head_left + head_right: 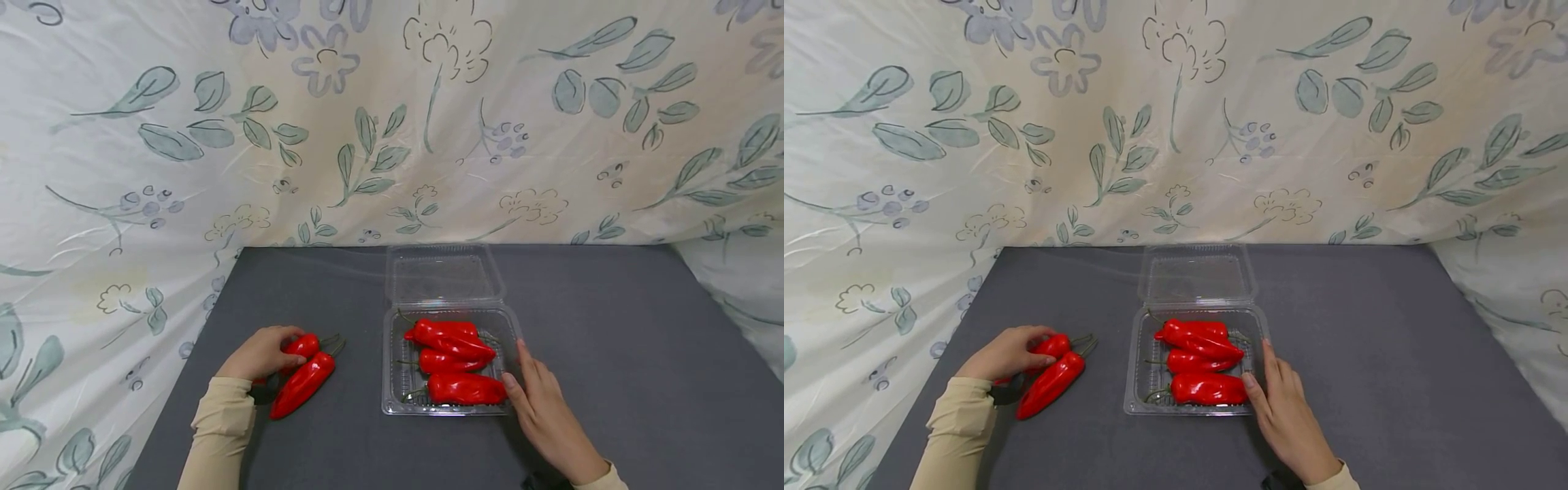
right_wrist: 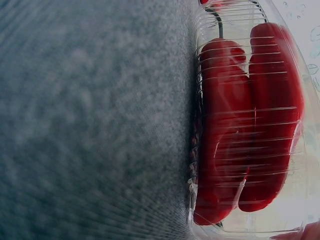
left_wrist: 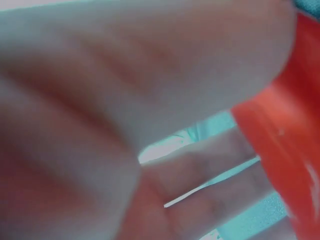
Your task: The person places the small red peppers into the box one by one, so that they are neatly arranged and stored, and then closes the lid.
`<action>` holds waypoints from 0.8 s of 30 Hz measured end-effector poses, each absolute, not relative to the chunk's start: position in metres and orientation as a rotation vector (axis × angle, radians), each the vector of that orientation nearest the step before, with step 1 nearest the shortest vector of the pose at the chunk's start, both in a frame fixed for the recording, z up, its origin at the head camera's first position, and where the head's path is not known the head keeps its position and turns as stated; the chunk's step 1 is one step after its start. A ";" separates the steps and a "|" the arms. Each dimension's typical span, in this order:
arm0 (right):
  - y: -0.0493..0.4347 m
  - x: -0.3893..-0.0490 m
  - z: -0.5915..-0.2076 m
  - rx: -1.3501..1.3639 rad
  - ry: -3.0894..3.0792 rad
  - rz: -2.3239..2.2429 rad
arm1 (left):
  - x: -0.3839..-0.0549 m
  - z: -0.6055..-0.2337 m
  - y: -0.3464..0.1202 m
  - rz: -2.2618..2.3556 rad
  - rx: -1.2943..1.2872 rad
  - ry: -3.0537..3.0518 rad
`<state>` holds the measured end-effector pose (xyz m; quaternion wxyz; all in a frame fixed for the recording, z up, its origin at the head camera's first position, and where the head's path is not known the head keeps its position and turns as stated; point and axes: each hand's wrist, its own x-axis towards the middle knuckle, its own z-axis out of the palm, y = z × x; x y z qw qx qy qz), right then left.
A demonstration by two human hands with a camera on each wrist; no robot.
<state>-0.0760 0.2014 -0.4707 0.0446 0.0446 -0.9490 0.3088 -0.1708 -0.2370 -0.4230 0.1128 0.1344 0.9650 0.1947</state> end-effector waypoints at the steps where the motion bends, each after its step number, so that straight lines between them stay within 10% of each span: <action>1: 0.201 -0.076 -0.471 0.129 -2.906 0.945 | -0.171 -0.423 -0.237 0.574 0.411 2.848; 24: 0.200 -0.074 -0.474 0.120 -2.904 0.944 | -0.171 -0.400 -0.218 0.721 0.511 3.089</action>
